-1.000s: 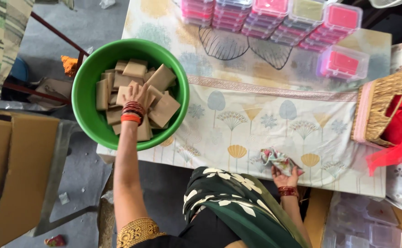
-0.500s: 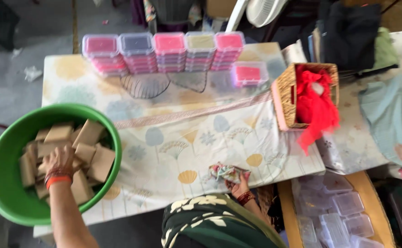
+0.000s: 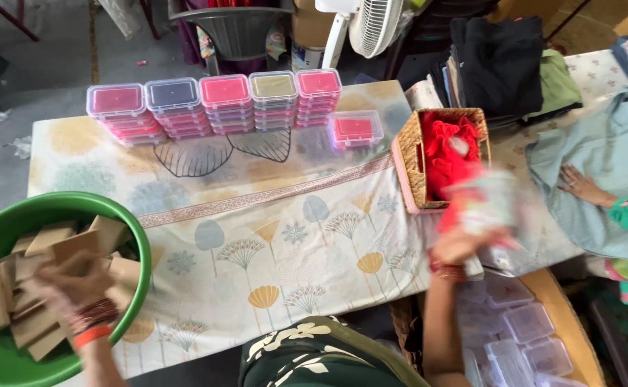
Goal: Packaging small brown rectangular blocks into plastic containers.
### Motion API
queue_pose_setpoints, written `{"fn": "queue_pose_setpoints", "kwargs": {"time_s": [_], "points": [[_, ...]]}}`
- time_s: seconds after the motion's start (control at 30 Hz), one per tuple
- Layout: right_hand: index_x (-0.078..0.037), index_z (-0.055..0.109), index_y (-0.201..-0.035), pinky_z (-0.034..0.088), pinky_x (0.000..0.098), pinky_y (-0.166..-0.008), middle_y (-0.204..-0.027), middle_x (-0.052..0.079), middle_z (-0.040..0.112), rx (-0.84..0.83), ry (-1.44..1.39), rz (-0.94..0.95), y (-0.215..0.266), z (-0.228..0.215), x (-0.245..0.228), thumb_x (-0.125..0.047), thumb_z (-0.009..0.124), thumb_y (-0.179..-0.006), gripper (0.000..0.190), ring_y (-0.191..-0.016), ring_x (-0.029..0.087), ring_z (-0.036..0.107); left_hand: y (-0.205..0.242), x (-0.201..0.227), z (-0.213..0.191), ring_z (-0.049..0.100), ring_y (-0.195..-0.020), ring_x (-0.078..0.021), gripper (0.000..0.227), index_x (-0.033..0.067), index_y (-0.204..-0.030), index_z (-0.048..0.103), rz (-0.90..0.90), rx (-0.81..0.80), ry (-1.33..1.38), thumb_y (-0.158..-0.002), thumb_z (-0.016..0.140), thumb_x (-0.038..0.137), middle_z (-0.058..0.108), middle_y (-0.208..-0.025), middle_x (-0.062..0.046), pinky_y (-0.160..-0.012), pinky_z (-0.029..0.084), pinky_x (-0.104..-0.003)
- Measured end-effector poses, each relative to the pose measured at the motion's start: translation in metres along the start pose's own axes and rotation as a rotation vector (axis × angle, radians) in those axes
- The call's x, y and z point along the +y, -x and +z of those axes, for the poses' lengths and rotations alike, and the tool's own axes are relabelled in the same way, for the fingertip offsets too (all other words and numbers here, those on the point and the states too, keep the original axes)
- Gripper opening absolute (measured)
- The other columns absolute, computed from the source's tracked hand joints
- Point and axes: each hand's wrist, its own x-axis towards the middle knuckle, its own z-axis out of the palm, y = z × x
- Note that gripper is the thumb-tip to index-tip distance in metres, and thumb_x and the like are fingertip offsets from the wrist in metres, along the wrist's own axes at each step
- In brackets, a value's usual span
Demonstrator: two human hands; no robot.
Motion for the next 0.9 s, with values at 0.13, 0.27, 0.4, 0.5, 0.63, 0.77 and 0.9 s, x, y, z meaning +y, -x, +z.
{"fn": "queue_pose_setpoints", "kwargs": {"time_s": [0.13,0.27,0.4,0.5,0.63,0.77,0.9], "points": [[0.002,0.02,-0.158,0.036,0.0489,-0.133,-0.166,0.021,0.036,0.122,0.416,-0.426,-0.02,-0.077,0.027,-0.04,0.043,-0.116,0.064,-0.152,0.033,0.048,0.01,0.202,-0.052,0.067,-0.106,-0.0288,0.03,0.0079,-0.11,0.075,-0.387,-0.403,0.361,-0.086,0.087,0.023,0.072,-0.114,-0.016,-0.111,0.053,-0.048],[0.006,0.033,-0.151,0.032,0.0456,-0.12,-0.158,0.028,0.036,-0.352,1.092,-0.025,0.058,-0.146,0.123,-0.028,0.035,-0.116,0.049,-0.146,0.036,0.039,0.101,0.28,0.027,0.059,-0.104,-0.0374,0.051,0.0051,-0.11,0.067,-0.028,-0.631,0.197,-0.073,0.087,0.033,0.062,-0.112,-0.022,-0.089,0.053,-0.048],[0.005,0.064,-0.13,0.06,0.0366,-0.074,-0.098,0.012,0.075,-0.736,0.818,1.009,0.182,-0.097,0.087,-0.036,0.052,-0.103,0.051,-0.093,0.024,0.073,0.177,0.342,0.097,0.059,-0.103,-0.0398,0.089,0.0032,-0.133,0.042,0.058,-0.841,0.191,-0.066,0.09,0.036,0.055,-0.113,-0.025,-0.087,0.054,-0.05],[-0.008,0.058,-0.142,0.052,0.0359,-0.068,-0.092,0.01,0.074,-0.821,0.729,1.115,0.205,-0.052,0.032,-0.037,0.046,-0.1,0.052,-0.083,0.024,0.065,0.176,0.385,0.101,0.057,-0.112,-0.0389,0.087,0.0085,-0.136,0.039,-0.003,-0.908,0.129,-0.071,0.087,0.042,0.051,-0.12,-0.022,-0.088,0.055,-0.051],[0.001,0.068,-0.13,0.046,0.0316,-0.074,-0.094,0.013,0.062,-0.922,0.703,0.979,0.229,-0.098,0.069,-0.036,0.052,-0.109,0.045,-0.085,0.018,0.052,0.159,0.404,0.102,0.054,-0.121,-0.0377,0.091,0.0114,-0.141,0.036,-0.084,-0.98,0.108,-0.072,0.085,0.045,0.048,-0.127,-0.019,-0.092,0.054,-0.052],[-0.001,0.05,-0.147,0.042,0.0305,-0.098,-0.134,0.012,0.059,-0.829,0.448,1.037,0.219,-0.075,0.063,-0.036,0.048,-0.106,0.054,-0.116,0.017,0.052,0.14,0.408,0.082,0.049,-0.125,-0.0417,0.102,0.0109,-0.143,0.03,-0.112,-0.976,0.146,-0.068,0.088,0.048,0.04,-0.14,-0.02,-0.099,0.049,-0.054],[-0.007,0.019,-0.157,0.031,0.0265,-0.115,-0.157,0.01,0.04,-0.613,0.419,1.167,0.221,-0.08,0.082,-0.034,0.044,-0.107,0.063,-0.143,0.012,0.039,0.131,0.405,0.069,0.057,-0.118,-0.0406,0.099,0.0069,-0.141,0.033,-0.31,-0.9,0.45,-0.068,0.085,0.048,0.047,-0.137,-0.022,-0.099,0.052,-0.05]]}}
